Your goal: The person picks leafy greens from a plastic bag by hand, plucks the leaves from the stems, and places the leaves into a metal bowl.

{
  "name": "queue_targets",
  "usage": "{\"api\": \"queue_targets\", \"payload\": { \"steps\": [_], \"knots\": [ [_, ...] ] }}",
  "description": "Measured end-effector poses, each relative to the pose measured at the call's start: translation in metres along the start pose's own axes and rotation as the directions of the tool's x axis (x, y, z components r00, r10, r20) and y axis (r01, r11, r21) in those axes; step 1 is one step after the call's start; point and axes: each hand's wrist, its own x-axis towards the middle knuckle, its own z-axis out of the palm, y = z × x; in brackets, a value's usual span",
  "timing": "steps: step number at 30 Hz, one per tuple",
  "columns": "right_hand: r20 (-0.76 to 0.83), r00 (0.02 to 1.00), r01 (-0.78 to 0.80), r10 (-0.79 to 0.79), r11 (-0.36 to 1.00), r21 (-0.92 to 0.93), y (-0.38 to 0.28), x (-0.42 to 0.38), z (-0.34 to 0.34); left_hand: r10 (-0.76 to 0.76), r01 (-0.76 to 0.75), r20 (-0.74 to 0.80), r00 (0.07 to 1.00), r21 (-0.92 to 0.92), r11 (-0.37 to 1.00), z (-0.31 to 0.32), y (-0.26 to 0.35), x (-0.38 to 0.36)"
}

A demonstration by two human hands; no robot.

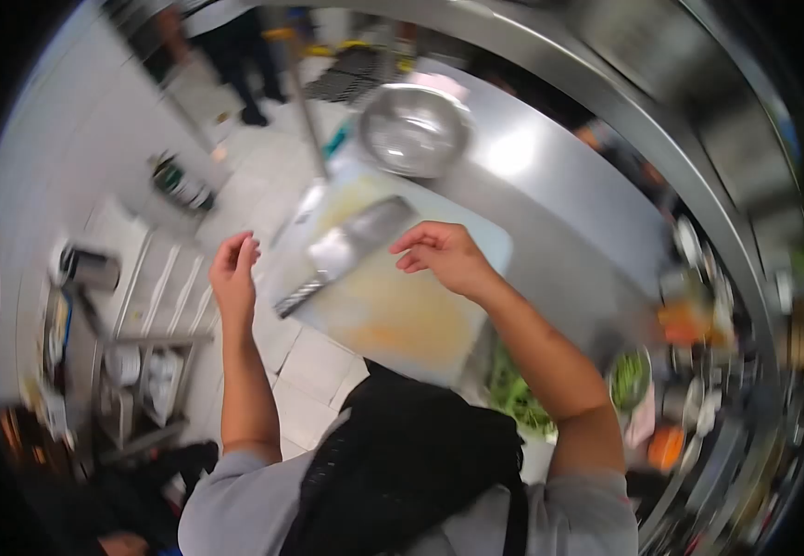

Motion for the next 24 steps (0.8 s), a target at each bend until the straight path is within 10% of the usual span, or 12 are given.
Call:
{"api": "queue_targets", "payload": {
  "steps": [5, 13, 15, 17, 20, 24],
  "knots": [
    [-0.384, 0.923, -0.043, 0.021, 0.998, -0.049, 0.063, -0.154, -0.059, -0.045, 0.062, 0.465, 0.884, -0.021, 0.998, 0.098, 0.008, -0.079],
    [-0.830, 0.519, -0.240, -0.206, 0.896, -0.373, 0.108, -0.343, -0.090, 0.109, -0.146, 0.916, 0.387, -0.056, 0.988, 0.223, 0.055, -0.210],
    [-0.805, 0.585, -0.235, -0.096, 0.930, -0.282, 0.116, -0.366, -0.099, 0.144, -0.185, 0.944, 0.298, -0.091, 0.978, 0.252, 0.074, -0.240],
    [-0.576, 0.790, -0.214, -0.211, 0.785, -0.581, 0.126, -0.376, -0.109, -0.028, -0.201, 0.999, 0.044, 0.036, 0.979, 0.278, 0.091, -0.272],
    [-0.535, 0.794, -0.191, -0.288, 0.717, -0.670, 0.135, -0.376, -0.108, 0.244, -0.667, 0.969, 0.042, -0.155, 0.729, 0.306, 0.078, -0.312],
    [-0.434, 0.843, -0.144, -0.317, 0.644, -0.751, 0.152, -0.378, -0.123, 0.167, -0.775, 0.970, 0.175, 0.031, 0.632, 0.323, 0.070, -0.318]
  ]
}}
